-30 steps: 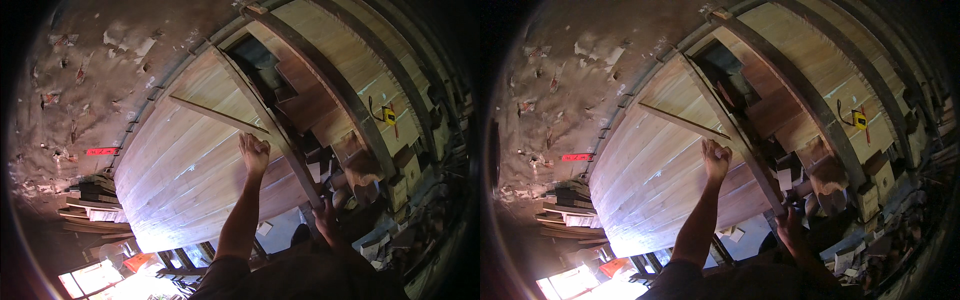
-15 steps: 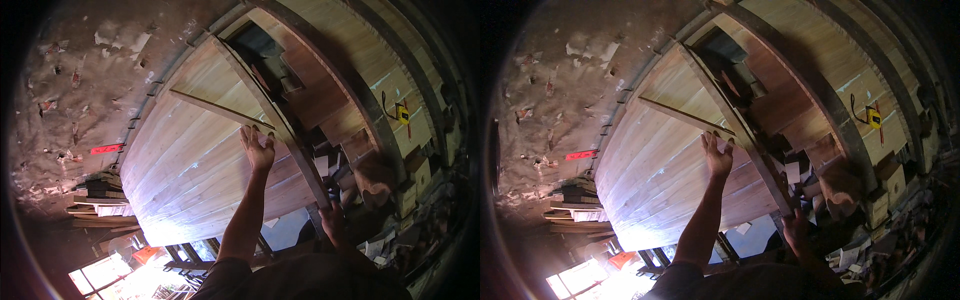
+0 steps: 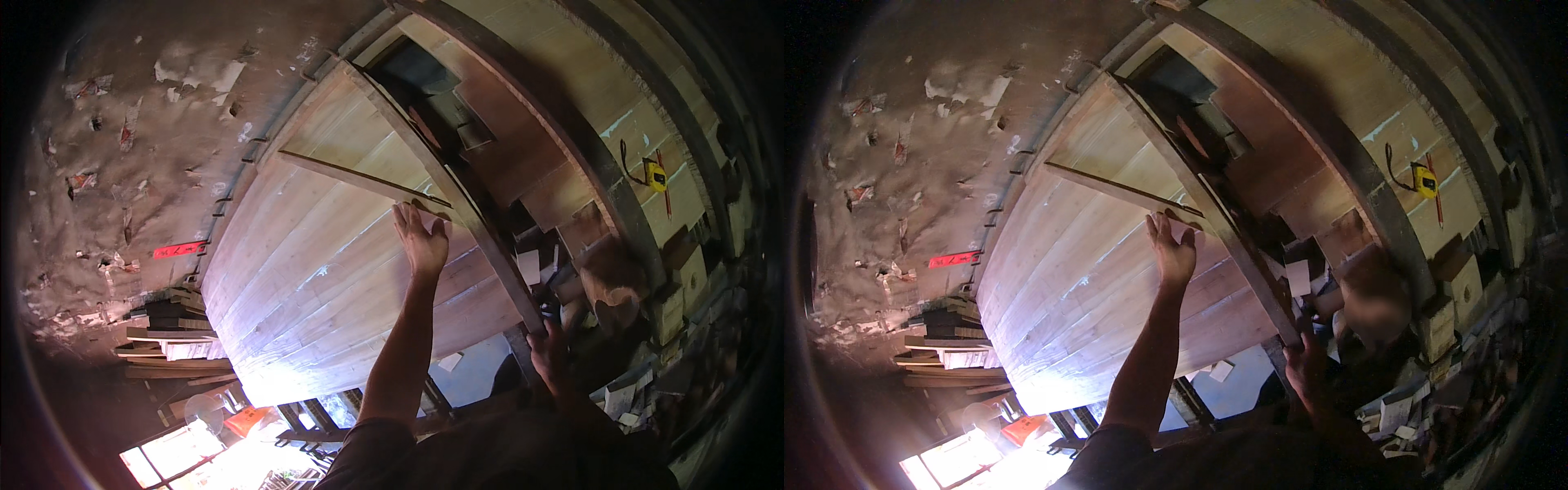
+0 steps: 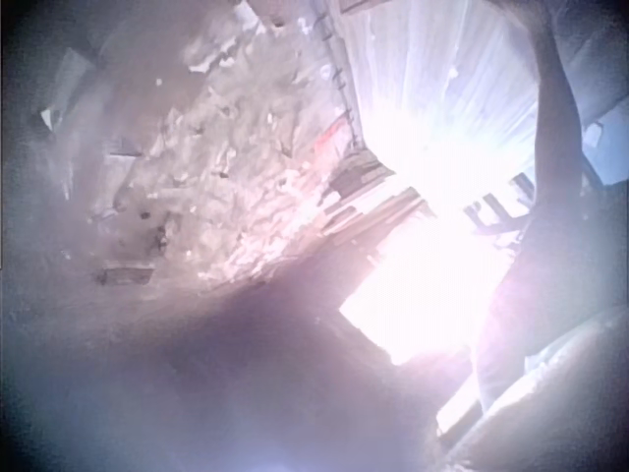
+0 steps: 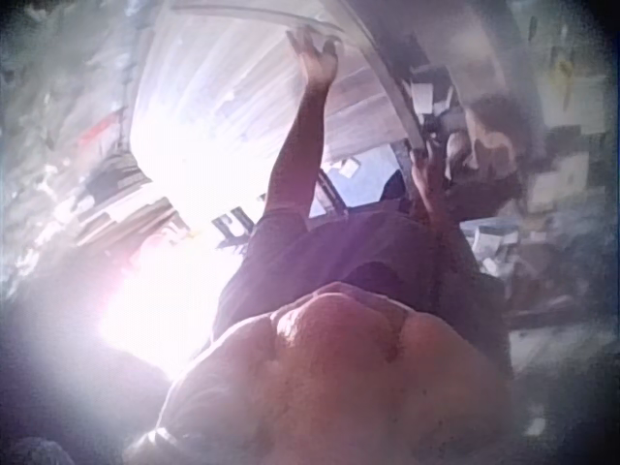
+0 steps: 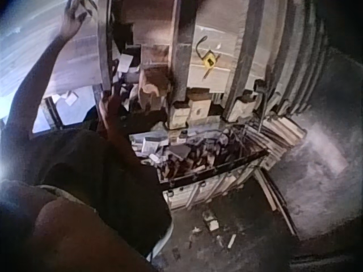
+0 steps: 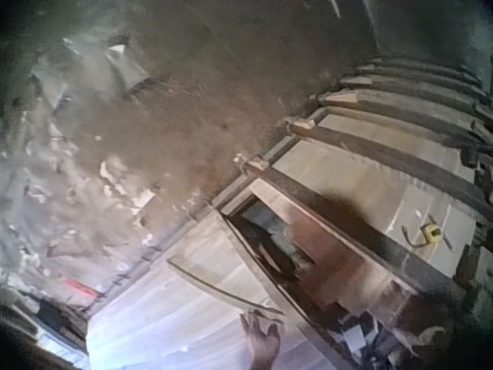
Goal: The person glues wooden slats together on a frame, secures them with cross-braces and clamps, and then moves a large wooden panel assembly to a storage area.
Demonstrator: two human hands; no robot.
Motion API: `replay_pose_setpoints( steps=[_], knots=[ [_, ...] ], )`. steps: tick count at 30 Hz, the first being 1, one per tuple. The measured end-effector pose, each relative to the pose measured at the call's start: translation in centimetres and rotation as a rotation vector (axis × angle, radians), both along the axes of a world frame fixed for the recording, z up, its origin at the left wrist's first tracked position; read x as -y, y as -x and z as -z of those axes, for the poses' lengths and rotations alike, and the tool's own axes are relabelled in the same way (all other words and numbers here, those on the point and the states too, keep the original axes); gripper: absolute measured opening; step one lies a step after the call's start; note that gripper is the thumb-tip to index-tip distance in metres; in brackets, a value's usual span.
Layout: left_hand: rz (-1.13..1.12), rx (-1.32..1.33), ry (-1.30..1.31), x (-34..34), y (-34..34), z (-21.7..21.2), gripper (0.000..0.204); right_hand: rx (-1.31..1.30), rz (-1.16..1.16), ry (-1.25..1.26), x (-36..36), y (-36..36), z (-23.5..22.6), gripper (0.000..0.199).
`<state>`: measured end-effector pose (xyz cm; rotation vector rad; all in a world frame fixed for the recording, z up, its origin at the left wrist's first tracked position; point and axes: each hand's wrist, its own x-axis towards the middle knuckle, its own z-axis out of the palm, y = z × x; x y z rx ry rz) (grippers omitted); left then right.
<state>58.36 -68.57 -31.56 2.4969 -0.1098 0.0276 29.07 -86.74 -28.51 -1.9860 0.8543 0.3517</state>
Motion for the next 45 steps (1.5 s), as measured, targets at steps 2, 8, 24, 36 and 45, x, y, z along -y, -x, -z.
replay_pose_setpoints(
  steps=[2,8,24,36,45],
  knots=[
    [-0.023,-0.034,0.002,0.4,-0.2,-0.4,0.070,0.002,-0.040,0.008,0.2,0.5,0.6,0.051],
    [0.002,0.002,0.002,-0.5,2.7,-1.5,0.073,0.157,-0.034,-0.063,0.0,1.2,2.1,0.064],
    [0.278,-0.043,-0.213,-9.7,27.6,-8.8,0.058,0.151,-0.025,-0.016,2.7,0.8,-0.2,0.062],
    [-1.417,-0.687,1.728,-18.3,27.9,-4.8,0.052,-0.008,0.083,-0.330,2.4,2.2,3.0,0.036],
    [-1.562,-0.427,1.720,-16.6,27.1,-6.3,0.069,0.207,0.306,-0.392,1.0,2.3,3.3,0.022]
  ],
)
